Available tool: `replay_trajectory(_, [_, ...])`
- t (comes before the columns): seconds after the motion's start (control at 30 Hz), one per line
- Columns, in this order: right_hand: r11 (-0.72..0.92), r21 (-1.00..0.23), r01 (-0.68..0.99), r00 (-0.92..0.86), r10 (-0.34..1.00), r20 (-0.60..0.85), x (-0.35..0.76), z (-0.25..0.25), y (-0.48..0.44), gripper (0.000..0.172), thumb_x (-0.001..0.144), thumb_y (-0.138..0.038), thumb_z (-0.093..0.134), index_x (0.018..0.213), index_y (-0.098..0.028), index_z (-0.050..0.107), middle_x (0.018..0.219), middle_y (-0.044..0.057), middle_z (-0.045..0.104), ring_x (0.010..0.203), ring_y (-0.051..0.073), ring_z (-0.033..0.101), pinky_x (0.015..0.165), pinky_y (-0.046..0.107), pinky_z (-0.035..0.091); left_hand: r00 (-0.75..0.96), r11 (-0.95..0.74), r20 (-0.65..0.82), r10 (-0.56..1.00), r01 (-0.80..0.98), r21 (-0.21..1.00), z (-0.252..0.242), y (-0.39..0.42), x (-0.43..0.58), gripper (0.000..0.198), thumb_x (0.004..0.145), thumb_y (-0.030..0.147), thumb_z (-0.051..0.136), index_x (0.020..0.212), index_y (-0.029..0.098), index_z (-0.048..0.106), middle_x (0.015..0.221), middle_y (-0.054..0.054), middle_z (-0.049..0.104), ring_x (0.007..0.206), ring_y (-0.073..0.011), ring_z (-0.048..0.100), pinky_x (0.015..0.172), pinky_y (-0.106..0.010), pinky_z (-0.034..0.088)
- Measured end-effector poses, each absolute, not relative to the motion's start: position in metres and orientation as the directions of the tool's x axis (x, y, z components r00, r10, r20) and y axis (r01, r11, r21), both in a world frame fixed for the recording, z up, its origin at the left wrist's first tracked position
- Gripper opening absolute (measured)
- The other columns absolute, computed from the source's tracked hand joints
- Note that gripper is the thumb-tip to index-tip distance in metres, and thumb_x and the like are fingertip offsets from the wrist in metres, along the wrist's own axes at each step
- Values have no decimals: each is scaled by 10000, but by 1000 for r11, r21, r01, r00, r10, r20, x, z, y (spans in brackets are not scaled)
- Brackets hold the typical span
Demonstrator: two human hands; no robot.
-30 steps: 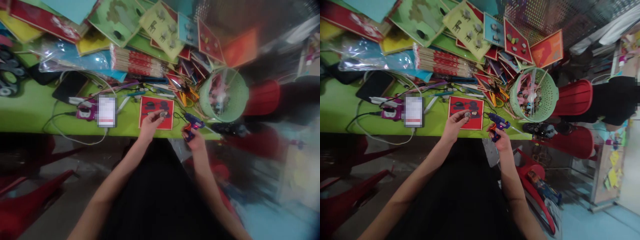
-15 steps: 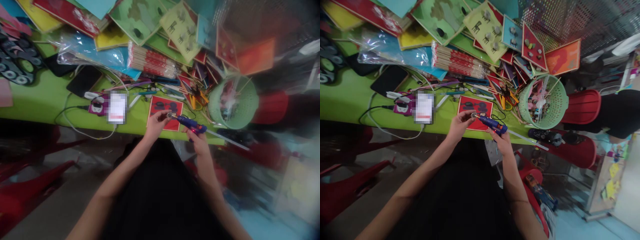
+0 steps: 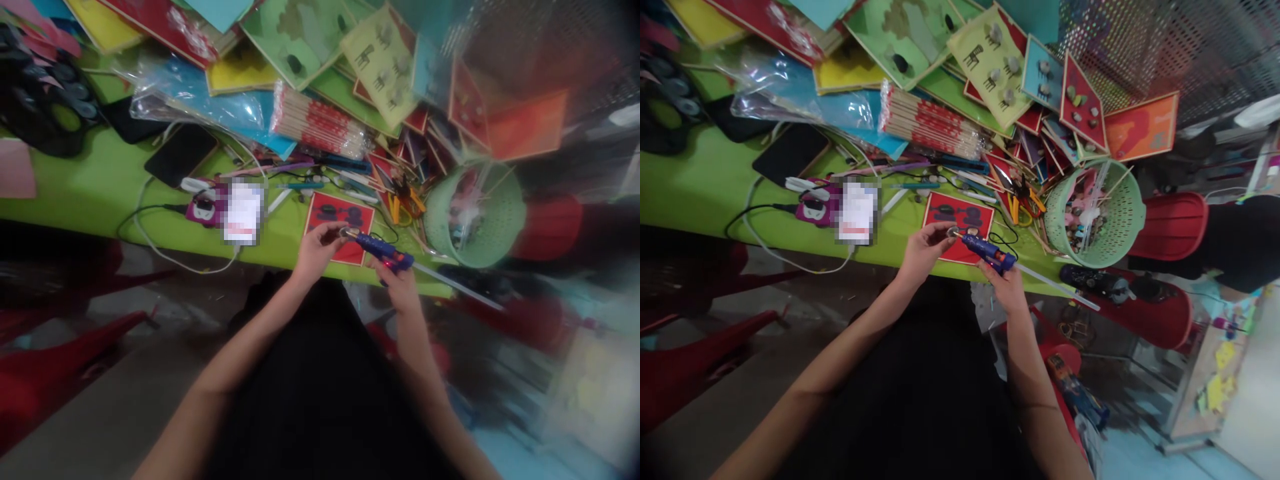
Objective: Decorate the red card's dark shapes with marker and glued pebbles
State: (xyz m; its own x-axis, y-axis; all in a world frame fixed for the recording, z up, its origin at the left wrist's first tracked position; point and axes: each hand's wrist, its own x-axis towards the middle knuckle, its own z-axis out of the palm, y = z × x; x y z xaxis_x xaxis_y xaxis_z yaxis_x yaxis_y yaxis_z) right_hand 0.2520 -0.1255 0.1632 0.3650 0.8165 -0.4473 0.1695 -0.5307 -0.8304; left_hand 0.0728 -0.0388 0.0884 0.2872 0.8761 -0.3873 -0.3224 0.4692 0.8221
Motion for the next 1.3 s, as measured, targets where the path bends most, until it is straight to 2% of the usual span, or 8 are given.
replay_trajectory(0.17, [-535, -827, 176, 366, 815, -449, 253, 162, -126, 324, 779, -560, 860, 768, -248, 778, 640, -7, 625, 593, 149, 487, 558, 303, 459, 286, 463, -383, 879, -312, 830, 88, -40, 74, 390, 731, 343, 896, 1091, 222, 806, 1036, -64, 814, 945, -191, 738, 898, -345, 591])
replay_trajectory(0.33, [-546, -818, 181, 366, 810, -459, 253, 164, -127, 294, 789, -531, 861, 796, -246, 786, 675, 1, 652, 619, 160, 511, 607, 324, 496, 278, 450, -376, 884, -291, 844, 85, -42, 75, 395, 745, 355, 885, 1106, 216, 804, 1052, -70, 815, 945, -193, 737, 885, -338, 588])
replay_trajectory(0.57, [-598, -769, 224, 397, 777, -489, 254, 166, -131, 443, 735, -643, 847, 723, -214, 739, 624, -3, 581, 606, 147, 472, 546, 294, 424, 288, 442, -364, 886, -286, 850, 83, -44, 78, 408, 761, 347, 870, 1131, 195, 789, 1060, -80, 812, 972, -200, 745, 911, -347, 595])
replay_trajectory(0.7, [-614, -747, 254, 408, 769, -493, 253, 168, -130, 480, 718, -672, 821, 741, -201, 735, 626, -1, 577, 618, 149, 479, 570, 299, 435, 293, 438, -356, 887, -296, 849, 83, -45, 80, 414, 757, 347, 877, 1128, 189, 785, 1035, -78, 809, 977, -203, 749, 909, -347, 603])
replay_trajectory(0.83, [-601, -765, 233, 417, 772, -480, 252, 170, -127, 451, 702, -651, 819, 758, -209, 746, 640, 3, 602, 621, 150, 487, 596, 307, 463, 283, 427, -346, 894, -310, 849, 84, -46, 81, 400, 754, 348, 883, 1112, 196, 791, 988, -67, 807, 971, -201, 752, 906, -348, 607])
replay_trajectory(0.97, [-597, -767, 233, 426, 772, -471, 251, 171, -128, 436, 702, -632, 823, 763, -205, 756, 660, 11, 628, 636, 155, 500, 611, 311, 478, 276, 442, -365, 889, -309, 842, 84, -47, 81, 407, 746, 348, 891, 1111, 198, 793, 1029, -74, 815, 976, -199, 751, 909, -347, 604])
replay_trajectory(1.3, [-588, -778, 221, 437, 773, -459, 250, 169, -130, 427, 704, -618, 822, 747, -199, 752, 621, 4, 599, 607, 145, 478, 578, 297, 461, 278, 440, -363, 889, -302, 846, 84, -51, 82, 369, 777, 310, 851, 1124, 197, 797, 1068, -77, 817, 945, -181, 741, 869, -321, 592])
